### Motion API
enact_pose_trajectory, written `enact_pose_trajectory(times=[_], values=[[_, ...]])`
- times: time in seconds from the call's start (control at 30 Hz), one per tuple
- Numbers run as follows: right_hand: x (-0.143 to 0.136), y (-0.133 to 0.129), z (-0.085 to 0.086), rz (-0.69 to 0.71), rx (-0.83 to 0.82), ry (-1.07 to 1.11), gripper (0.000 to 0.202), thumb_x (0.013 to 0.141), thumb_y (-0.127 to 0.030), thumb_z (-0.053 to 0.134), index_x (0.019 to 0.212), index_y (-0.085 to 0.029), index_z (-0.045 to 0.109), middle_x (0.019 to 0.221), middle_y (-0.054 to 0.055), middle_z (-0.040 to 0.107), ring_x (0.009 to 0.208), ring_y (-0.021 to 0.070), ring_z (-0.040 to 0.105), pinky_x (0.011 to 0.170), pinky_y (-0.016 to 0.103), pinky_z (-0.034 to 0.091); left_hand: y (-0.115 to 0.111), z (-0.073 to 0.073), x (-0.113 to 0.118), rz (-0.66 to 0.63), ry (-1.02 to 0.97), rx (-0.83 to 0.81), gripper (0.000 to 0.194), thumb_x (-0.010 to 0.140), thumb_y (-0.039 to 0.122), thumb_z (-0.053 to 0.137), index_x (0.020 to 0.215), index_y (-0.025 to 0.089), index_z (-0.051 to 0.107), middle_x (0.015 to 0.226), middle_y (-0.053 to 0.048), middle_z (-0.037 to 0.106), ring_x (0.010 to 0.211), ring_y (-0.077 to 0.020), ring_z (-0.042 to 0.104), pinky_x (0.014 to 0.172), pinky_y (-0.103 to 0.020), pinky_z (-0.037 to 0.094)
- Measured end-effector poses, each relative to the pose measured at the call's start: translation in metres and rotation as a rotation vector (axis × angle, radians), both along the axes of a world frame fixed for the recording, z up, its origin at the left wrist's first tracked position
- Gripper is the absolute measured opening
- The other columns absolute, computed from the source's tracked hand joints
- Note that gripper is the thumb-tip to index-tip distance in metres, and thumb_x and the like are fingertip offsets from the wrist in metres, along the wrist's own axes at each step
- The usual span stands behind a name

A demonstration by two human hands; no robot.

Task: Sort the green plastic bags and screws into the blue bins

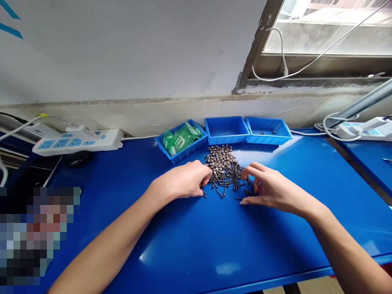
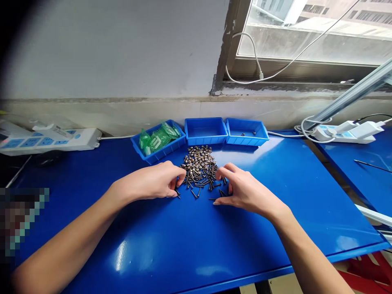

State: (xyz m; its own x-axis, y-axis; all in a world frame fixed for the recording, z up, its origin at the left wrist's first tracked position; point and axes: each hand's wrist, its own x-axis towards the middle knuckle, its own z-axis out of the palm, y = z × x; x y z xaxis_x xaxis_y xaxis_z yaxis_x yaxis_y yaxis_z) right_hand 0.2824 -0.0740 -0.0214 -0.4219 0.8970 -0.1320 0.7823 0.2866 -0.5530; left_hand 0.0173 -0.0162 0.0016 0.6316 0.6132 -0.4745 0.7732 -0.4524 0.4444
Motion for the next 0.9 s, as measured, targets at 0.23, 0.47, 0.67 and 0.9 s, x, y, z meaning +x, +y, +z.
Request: enact_pose_trajectory(times=[0.23, 0.47, 0.67, 0.9], values=[[-0.006, 0.016, -0.017, -0.024, -0.054, 0.272, 0.017, 0.085, -0.034, 0.072, 0.084, -0.021, 0.061, 0.082, 0.003, 0.066, 0.067, 0.0167, 0.065, 0.063, 0.031, 0.056, 0.003, -0.009, -0.001, 0.031, -0.18, 0.008, 0.022, 0.076, 0.001, 0.062, 0.068, 0.019, 0.052, 0.065, 0.003, 0.059, 0.059, -0.0127, 0.053, 0.052, -0.026, 0.031], [-0.018, 0.037, -0.011, 0.014, -0.028, 0.283, 0.021, 0.083, -0.034, 0.075, 0.079, -0.021, 0.06, 0.071, 0.0, 0.063, 0.061, 0.0141, 0.058, 0.057, 0.027, 0.049, 0.009, -0.01, -0.006, 0.04, -0.293, -0.016, 0.018, 0.071, 0.0, 0.059, 0.069, 0.018, 0.055, 0.065, 0.004, 0.059, 0.059, -0.0113, 0.054, 0.056, -0.024, 0.035], [-0.041, 0.044, 0.011, 0.115, 0.037, 0.356, 0.011, 0.087, -0.03, 0.073, 0.087, -0.021, 0.066, 0.074, 0.0, 0.069, 0.063, 0.0136, 0.061, 0.059, 0.027, 0.051, 0.014, -0.003, -0.015, 0.093, -0.447, -0.052, 0.012, 0.071, 0.009, 0.06, 0.07, 0.018, 0.053, 0.064, 0.005, 0.058, 0.06, -0.0112, 0.055, 0.059, -0.023, 0.042], [-0.059, 0.041, -0.016, 0.087, -0.001, 0.511, 0.018, 0.089, -0.027, 0.068, 0.105, -0.021, 0.07, 0.089, 0.003, 0.078, 0.076, 0.0166, 0.071, 0.068, 0.03, 0.058, 0.014, 0.01, -0.024, 0.183, -0.392, 0.048, 0.005, 0.076, 0.017, 0.063, 0.074, 0.018, 0.058, 0.071, 0.002, 0.065, 0.066, -0.0138, 0.06, 0.063, -0.025, 0.044]])
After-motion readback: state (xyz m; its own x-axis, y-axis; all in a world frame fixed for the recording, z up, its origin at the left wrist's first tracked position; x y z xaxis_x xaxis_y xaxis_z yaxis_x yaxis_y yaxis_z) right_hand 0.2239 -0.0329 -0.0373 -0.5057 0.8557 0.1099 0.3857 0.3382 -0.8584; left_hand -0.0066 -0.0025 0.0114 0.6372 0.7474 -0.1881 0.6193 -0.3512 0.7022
